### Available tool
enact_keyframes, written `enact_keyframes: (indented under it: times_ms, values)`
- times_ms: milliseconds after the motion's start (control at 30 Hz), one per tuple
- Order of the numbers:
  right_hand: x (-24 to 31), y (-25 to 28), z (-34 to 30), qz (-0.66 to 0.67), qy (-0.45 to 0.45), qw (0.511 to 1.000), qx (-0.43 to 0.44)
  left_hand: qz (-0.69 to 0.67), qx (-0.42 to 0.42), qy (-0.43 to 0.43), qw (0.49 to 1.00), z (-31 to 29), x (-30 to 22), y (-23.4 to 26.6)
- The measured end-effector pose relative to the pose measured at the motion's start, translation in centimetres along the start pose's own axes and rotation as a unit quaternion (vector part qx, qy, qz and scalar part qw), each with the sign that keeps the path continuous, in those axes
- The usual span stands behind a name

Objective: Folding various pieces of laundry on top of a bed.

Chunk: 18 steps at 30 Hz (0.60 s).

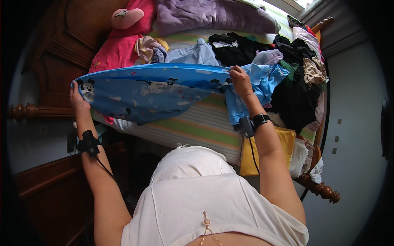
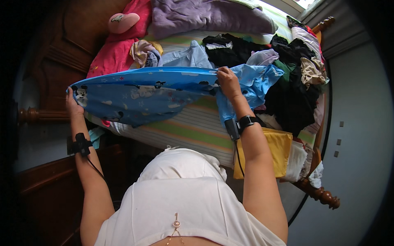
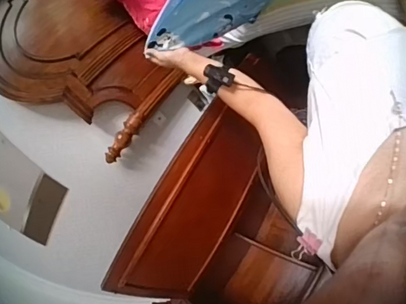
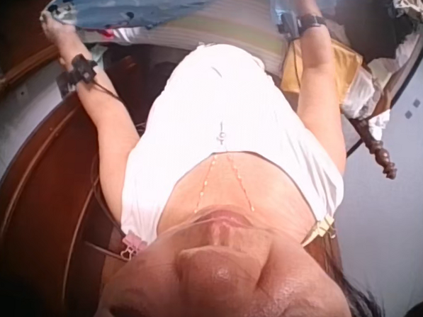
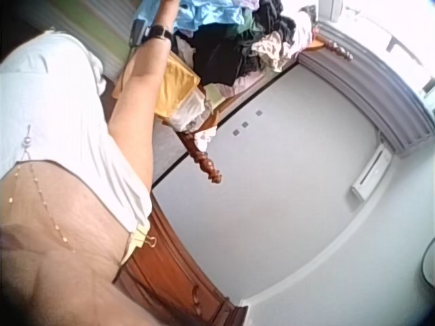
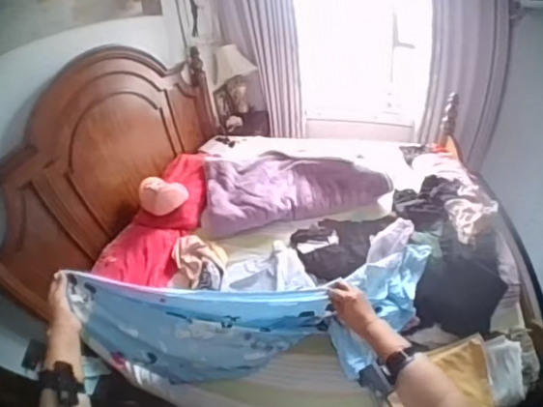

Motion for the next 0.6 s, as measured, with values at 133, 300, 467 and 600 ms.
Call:
enact_keyframes:
  times_ms: [133,300,467,600]
  values:
    - [0.5,1.5,0.3,0.070,-0.011,0.997,0.035,0.039,-0.060,0.014,0.997,0.7,2.6,2.0]
    - [2.7,2.1,0.4,0.139,0.021,0.988,0.065,0.056,-0.100,0.055,0.992,2.0,5.2,6.0]
    - [3.2,1.5,-0.1,0.040,0.128,0.988,0.079,0.056,-0.093,0.040,0.993,3.0,6.3,8.3]
    - [4.8,1.2,-0.7,0.005,0.166,0.972,0.166,0.062,-0.110,0.049,0.991,3.1,6.5,9.3]
Point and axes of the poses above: each hand's wrist, its own z-axis towards the middle knuckle, its own y-axis out of the back of the hand, x = y × z, the point moved 4 cm from there along z, towards the middle knuckle, and after that the axes turned 9 degrees about x, right-handed, at the moved point
